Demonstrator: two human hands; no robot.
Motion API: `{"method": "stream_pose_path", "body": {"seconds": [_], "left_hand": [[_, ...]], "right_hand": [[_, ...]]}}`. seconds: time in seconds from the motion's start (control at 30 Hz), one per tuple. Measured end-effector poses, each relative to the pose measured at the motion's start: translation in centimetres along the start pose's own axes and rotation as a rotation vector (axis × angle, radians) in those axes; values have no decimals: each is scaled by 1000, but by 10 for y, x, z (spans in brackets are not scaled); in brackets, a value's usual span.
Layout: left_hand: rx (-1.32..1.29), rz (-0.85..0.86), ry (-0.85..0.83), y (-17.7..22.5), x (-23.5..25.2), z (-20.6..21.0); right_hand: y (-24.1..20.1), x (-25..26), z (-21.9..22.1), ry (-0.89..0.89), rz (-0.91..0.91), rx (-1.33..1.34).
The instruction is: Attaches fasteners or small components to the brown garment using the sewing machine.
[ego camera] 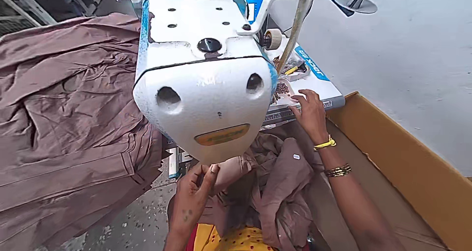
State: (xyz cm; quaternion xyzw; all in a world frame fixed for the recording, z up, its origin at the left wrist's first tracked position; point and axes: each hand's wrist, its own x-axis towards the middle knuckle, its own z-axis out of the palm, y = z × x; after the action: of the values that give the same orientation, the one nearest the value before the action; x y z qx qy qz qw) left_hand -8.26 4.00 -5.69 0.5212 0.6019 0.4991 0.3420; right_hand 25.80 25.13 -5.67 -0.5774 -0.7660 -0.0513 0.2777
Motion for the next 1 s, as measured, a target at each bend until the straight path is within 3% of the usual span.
{"method": "stream_pose_path", "body": {"seconds": [0.13,0.27,0.43,0.57,0.7,1.0], "left_hand": [[4,42,34,1,-10,2],[15,74,23,1,-14,-3],[17,-83,-2,9,-4,1],[-110,-130,-95,8,3,-1],[-112,-104,-81,7,2,-1],[-181,-92,-78,4,2,2]], "right_hand": [[7,7,10,-85,-31,-43],[-6,1,-2,26,-33,42],[-43,-3,-25,-3,203,344],[-29,10,-25,4,167,228],[4,19,-12,-101,47,101],[10,22,11,-173,-152,-113]]}}
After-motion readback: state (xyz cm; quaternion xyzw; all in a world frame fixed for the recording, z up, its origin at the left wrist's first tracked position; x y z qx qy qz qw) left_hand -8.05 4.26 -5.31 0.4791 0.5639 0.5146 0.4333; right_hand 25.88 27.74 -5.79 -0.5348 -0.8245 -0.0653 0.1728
